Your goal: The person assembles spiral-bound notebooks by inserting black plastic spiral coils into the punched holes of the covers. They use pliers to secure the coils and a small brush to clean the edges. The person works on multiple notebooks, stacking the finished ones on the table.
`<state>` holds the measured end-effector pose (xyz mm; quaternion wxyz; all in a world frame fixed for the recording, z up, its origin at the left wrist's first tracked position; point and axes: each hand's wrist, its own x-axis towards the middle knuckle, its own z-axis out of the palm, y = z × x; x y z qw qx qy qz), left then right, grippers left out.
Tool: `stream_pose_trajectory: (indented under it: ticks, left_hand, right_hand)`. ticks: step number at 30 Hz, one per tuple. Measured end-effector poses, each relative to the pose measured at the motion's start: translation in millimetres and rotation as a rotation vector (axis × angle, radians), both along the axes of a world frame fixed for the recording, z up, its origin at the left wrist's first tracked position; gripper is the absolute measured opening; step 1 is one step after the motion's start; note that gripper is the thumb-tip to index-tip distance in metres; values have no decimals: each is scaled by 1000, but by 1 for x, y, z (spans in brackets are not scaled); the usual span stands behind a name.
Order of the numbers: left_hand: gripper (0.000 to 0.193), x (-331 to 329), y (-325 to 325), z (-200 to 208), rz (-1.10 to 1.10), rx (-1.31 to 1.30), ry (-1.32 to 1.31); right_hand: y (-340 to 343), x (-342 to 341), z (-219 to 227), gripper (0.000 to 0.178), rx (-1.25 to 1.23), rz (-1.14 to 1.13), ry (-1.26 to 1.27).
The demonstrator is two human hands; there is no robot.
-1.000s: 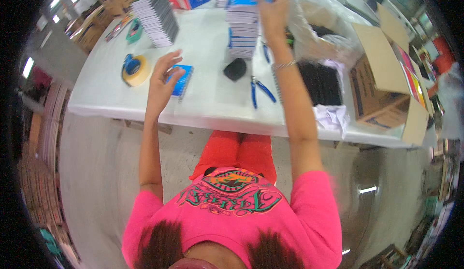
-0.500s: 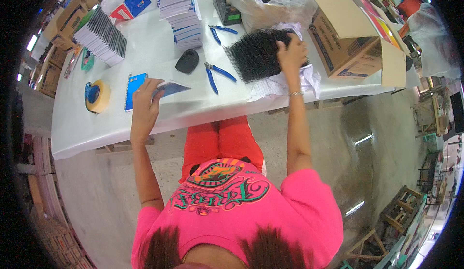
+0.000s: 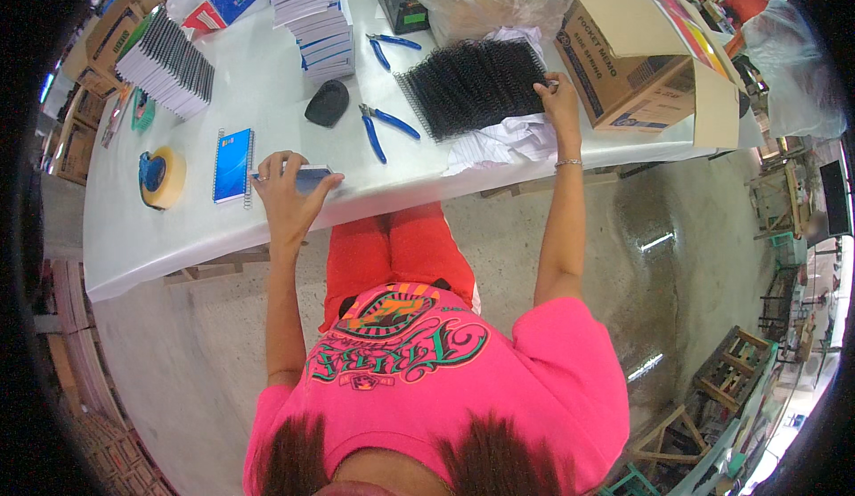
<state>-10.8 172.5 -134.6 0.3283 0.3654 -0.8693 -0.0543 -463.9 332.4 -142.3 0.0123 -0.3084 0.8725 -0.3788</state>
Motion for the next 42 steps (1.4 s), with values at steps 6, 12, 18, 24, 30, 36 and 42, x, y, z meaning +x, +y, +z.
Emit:
stream_pose_trajectory:
  ticks: [6,12,18,24,30,36,42]
  left_hand:
    - [48,-12,-2,-9,94,55,-21]
    - [44,-14,-4,-11,91,34,37]
    - [38,-19,5,-10,134,34,44]
    - [36,-22,9,-13,149,-61,99]
    - [32,-27,10,-10,142,-45,100]
    - [31,-25,6,-13,111,-14,127]
    - [32,-21,5,-6,62,55,102]
  right_hand:
    - [17,-54,-41,52,-39,-50,56]
    - [26,-62,-41,41,-142,2,-162]
    - [20,-30,-16,33,-351,-217,183]
    - [4,8,12,21,-750,29,-281]
    - [-12,87,52,17,-969,508,-783]
    - [-46,189,67,21,-668,749,-702]
    - [-64,248,39,25,-136,892,-405]
